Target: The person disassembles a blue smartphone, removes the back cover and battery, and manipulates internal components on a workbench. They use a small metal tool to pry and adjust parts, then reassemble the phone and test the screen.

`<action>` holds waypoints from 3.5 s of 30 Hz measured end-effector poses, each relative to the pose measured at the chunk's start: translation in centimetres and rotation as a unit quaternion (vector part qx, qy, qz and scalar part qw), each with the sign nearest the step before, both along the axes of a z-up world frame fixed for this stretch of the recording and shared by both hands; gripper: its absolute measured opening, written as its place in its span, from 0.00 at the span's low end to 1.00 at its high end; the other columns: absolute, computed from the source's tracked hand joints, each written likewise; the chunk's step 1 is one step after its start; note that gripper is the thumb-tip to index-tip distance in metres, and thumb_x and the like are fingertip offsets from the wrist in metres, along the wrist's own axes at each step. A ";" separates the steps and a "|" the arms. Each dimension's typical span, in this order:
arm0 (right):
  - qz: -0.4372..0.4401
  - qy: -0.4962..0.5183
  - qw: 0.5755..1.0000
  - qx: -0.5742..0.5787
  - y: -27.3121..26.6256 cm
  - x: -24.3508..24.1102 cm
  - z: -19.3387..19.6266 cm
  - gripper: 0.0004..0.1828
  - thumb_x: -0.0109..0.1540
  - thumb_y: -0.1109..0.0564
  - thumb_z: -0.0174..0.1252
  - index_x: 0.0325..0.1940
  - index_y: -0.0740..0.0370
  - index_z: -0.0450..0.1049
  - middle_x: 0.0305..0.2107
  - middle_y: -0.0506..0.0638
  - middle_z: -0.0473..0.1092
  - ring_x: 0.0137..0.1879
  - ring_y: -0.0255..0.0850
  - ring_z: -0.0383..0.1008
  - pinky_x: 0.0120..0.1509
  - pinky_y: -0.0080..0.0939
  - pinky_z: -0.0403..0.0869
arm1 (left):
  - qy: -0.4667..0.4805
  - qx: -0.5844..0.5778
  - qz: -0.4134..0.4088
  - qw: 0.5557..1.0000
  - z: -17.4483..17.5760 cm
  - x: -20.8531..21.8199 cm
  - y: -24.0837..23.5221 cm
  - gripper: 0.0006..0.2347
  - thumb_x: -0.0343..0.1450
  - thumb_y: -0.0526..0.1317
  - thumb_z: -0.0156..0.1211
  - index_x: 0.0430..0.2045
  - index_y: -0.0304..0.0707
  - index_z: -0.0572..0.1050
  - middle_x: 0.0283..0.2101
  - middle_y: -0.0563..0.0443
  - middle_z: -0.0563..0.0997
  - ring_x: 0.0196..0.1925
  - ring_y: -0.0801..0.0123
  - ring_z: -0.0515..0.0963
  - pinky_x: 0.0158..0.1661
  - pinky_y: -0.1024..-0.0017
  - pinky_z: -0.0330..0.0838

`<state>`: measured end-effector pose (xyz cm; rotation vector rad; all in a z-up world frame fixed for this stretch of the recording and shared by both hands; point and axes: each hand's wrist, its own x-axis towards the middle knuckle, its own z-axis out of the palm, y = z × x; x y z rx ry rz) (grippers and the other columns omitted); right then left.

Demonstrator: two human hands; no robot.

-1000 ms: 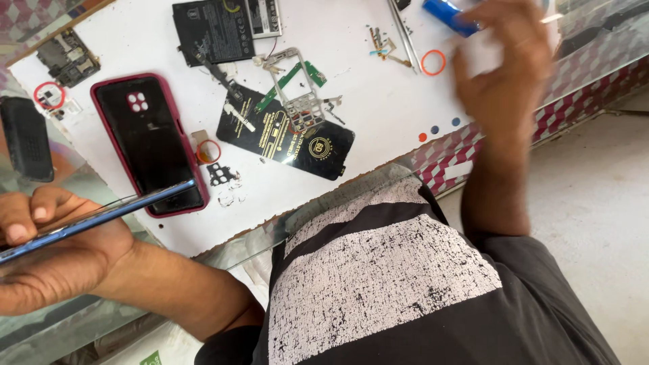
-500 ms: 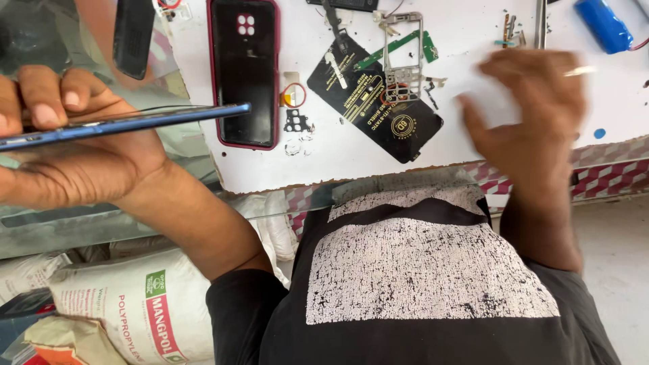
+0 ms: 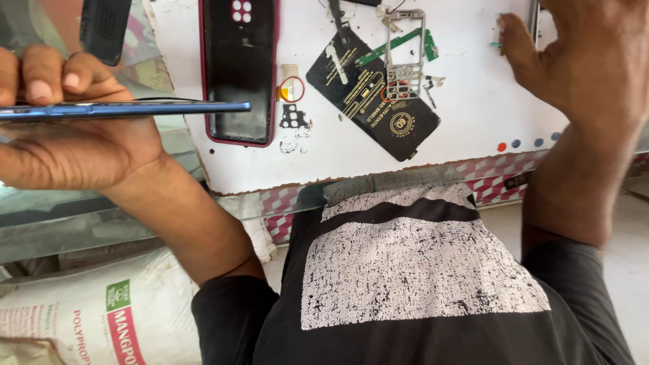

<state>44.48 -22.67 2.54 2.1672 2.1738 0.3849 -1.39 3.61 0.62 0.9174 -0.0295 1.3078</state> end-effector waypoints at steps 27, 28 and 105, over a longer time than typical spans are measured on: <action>0.128 0.337 0.931 -0.059 5.2 -5.2 0.5 0.55 0.43 0.39 0.78 0.72 0.53 0.68 0.64 0.51 0.69 0.69 0.50 0.67 0.75 0.56 0.64 | 0.107 -0.077 -0.045 0.990 -2.0 5.5 -2.6 0.15 0.78 0.50 0.61 0.51 0.46 0.67 0.32 0.54 0.80 0.29 0.70 0.81 0.34 0.70 0.80; 0.132 0.333 0.932 -0.055 5.1 -5.1 0.3 0.53 0.43 0.39 0.79 0.70 0.54 0.69 0.63 0.52 0.70 0.69 0.50 0.68 0.75 0.56 0.64 | 0.108 -0.079 -0.045 0.990 -1.9 5.5 -2.6 0.15 0.78 0.50 0.61 0.51 0.46 0.67 0.32 0.54 0.79 0.29 0.70 0.81 0.34 0.70 0.80; 0.138 0.562 0.774 0.255 5.7 -14.8 4.7 0.09 0.58 0.66 0.70 0.42 0.62 0.80 0.37 0.50 0.74 0.39 0.38 0.76 0.40 0.36 0.75 | 0.080 -0.030 -0.083 0.993 -0.3 15.9 -8.2 0.20 0.63 0.41 0.79 0.37 0.44 0.68 0.27 0.53 0.77 0.30 0.68 0.77 0.38 0.73 0.72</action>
